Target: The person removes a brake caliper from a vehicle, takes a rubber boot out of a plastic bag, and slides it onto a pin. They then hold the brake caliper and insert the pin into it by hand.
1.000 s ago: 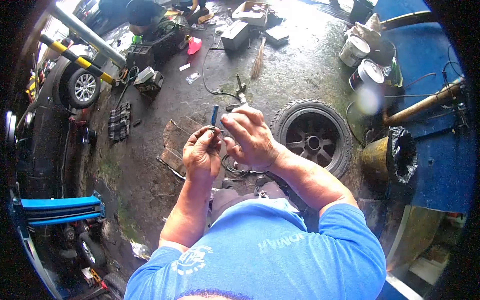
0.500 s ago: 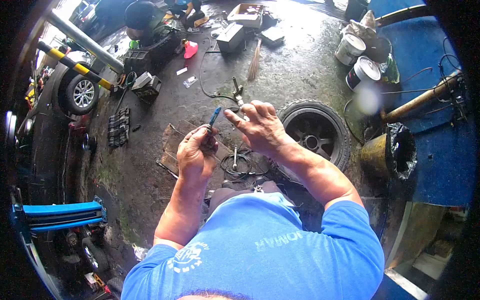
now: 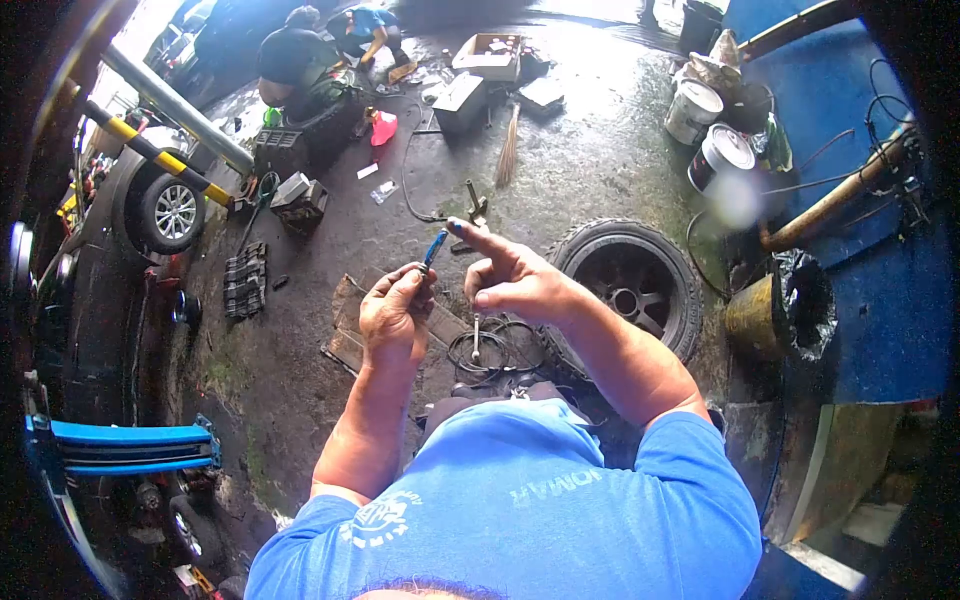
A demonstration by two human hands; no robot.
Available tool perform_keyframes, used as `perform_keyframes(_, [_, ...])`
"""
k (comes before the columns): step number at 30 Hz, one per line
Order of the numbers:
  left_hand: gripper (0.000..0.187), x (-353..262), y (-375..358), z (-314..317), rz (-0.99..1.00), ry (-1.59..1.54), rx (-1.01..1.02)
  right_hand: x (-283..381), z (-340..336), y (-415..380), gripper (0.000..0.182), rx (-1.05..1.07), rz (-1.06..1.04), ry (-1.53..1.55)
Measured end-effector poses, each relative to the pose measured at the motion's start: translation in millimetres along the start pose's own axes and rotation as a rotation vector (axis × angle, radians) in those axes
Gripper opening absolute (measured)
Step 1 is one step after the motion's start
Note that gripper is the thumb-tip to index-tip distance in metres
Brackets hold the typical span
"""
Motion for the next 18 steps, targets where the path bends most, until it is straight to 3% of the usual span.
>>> perform_keyframes(2, [0.014,-1.9,-0.8,2.6,-0.018,-0.029,0.018,-10.2,-1.6,-3.8,0.088,-0.096,0.15,-0.254])
perform_keyframes(4, [0.013,-1.5,-2.4,1.4,-0.044,-0.067,0.002,-11.0,-7.7,-10.4,0.088,-0.118,0.175,-0.89])
perform_keyframes(6, [0.012,-3.8,-2.6,-0.5,-0.023,-0.057,-0.003,-2.4,-6.6,-17.6,0.086,-0.203,0.135,-1.055])
perform_keyframes(9, [0.012,2.0,-5.6,-5.6,-0.036,-0.023,-0.02,19.2,4.5,-5.9,0.087,-0.3,-0.072,-1.735])
perform_keyframes(12, [0.011,5.4,-11.1,-2.5,-0.057,-0.045,-0.021,15.8,8.6,4.8,0.08,-0.264,-0.098,-1.986])
perform_keyframes(18, [0.01,9.2,-13.1,-12.2,-0.017,-0.024,-0.087,-14.1,-5.2,-19.1,0.08,-0.05,0.186,-2.059])
Point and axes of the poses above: each hand's wrist, its own y-axis towards the middle knuckle, its own z-axis out of the palm, x = y × z, the point moved 5 cm from there along y, towards the middle knuckle, and after that the axes turned 3 degrees about z, right-handed, at the moved point
